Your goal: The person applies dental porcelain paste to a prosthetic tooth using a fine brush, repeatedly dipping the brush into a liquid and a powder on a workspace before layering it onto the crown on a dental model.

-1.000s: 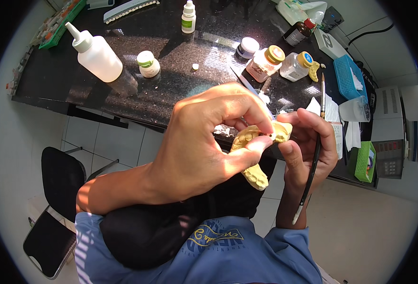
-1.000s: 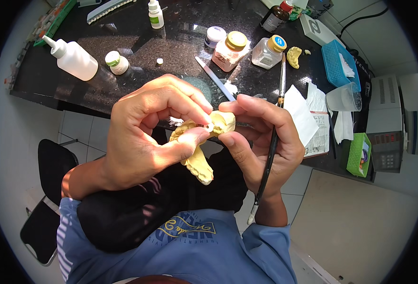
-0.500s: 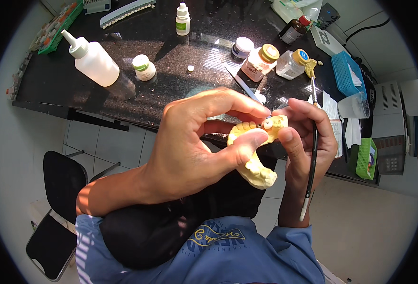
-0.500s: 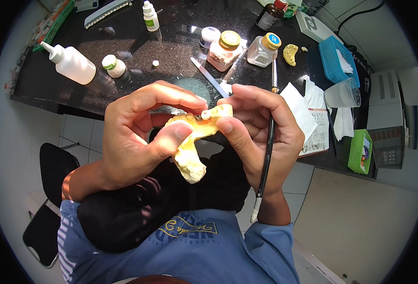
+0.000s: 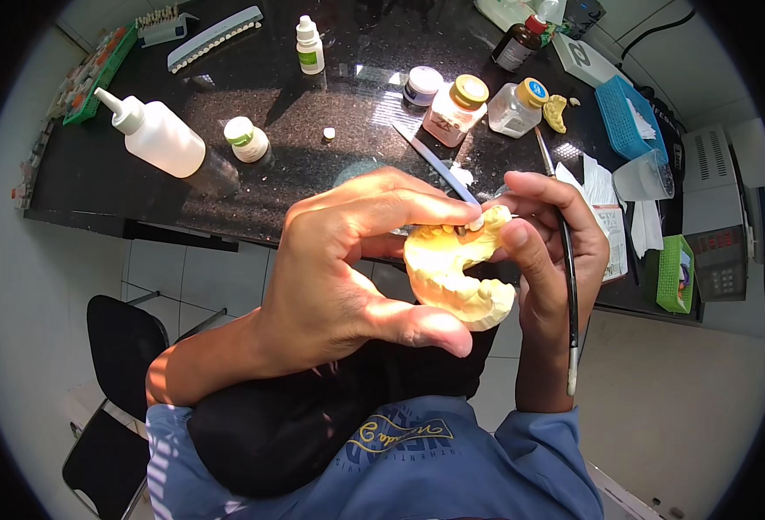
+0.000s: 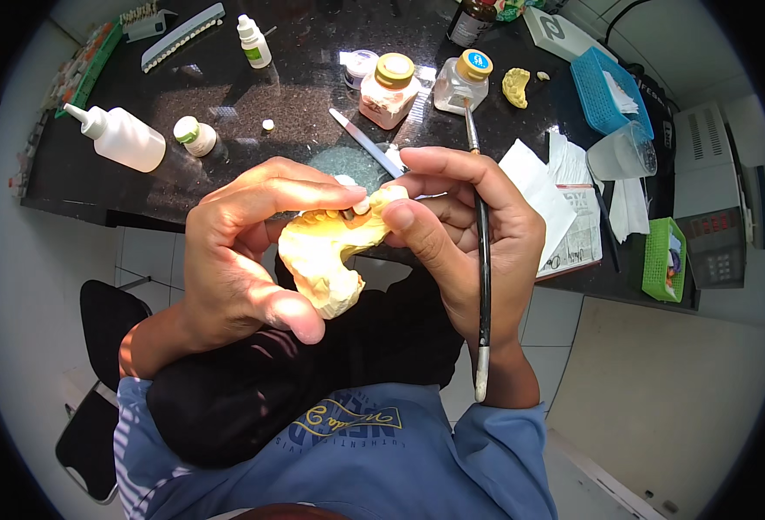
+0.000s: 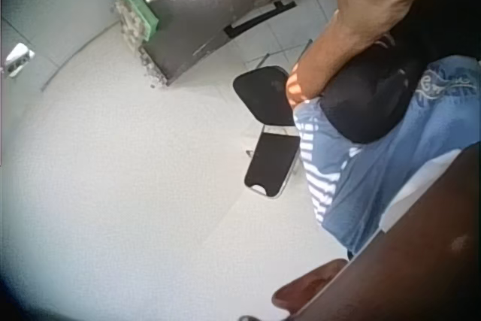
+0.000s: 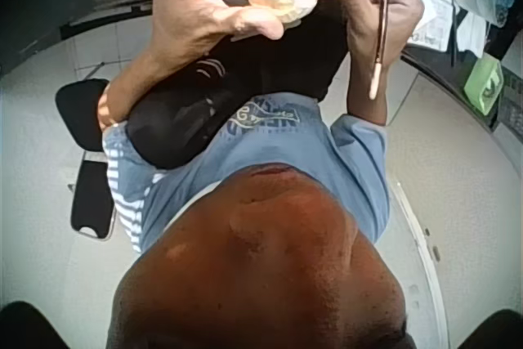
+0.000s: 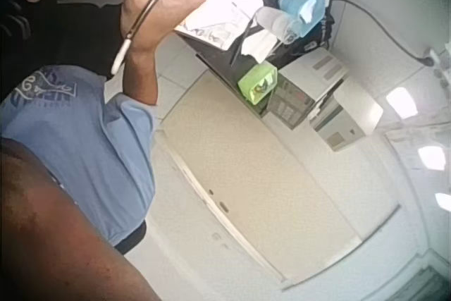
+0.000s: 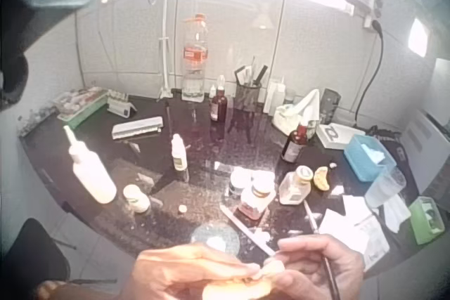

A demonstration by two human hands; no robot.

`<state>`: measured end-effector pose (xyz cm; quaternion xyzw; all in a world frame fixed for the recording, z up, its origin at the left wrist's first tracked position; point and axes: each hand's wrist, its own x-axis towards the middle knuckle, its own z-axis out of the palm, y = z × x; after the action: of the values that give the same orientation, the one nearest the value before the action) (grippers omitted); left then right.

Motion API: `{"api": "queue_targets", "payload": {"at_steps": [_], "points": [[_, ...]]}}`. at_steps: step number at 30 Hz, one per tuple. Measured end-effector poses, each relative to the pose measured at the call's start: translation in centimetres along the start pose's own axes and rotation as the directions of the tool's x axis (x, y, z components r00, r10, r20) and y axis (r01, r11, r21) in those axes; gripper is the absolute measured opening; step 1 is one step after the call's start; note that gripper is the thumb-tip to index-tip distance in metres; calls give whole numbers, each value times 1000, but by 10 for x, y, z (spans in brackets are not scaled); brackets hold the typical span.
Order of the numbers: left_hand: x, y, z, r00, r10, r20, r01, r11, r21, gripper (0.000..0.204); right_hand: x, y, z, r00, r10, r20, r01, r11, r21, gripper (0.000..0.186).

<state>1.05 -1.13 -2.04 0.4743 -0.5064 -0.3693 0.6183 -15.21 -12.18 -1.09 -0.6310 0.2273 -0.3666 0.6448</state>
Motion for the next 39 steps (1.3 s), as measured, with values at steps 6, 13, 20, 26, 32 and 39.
{"api": "queue_targets", "payload": {"at_steps": [6,13,20,26,32,39], "points": [[1,0,2,1000,22,9,-23,1000,18,87,-1,2,-3,1000,6,-2,-6,1000,19,33],[1,1,3,999,-31,-32,30,999,-37,86,2,3,0,1000,10,-9,-10,1000,21,33],[1,-2,1,999,43,5,-43,999,25,85,0,3,-1,1000,-15,-13,15,1000,-5,33],[1,-6,1,995,98,11,-98,994,53,82,0,3,-1,1000,-6,-18,6,1000,0,34],[1,-4,1,997,72,8,-72,996,44,80,-1,2,-1,1000,-3,-20,3,1000,-14,34],[0,-5,-1,993,106,41,-108,993,48,84,-2,1,1,999,-20,-27,20,1000,-24,35]]}}
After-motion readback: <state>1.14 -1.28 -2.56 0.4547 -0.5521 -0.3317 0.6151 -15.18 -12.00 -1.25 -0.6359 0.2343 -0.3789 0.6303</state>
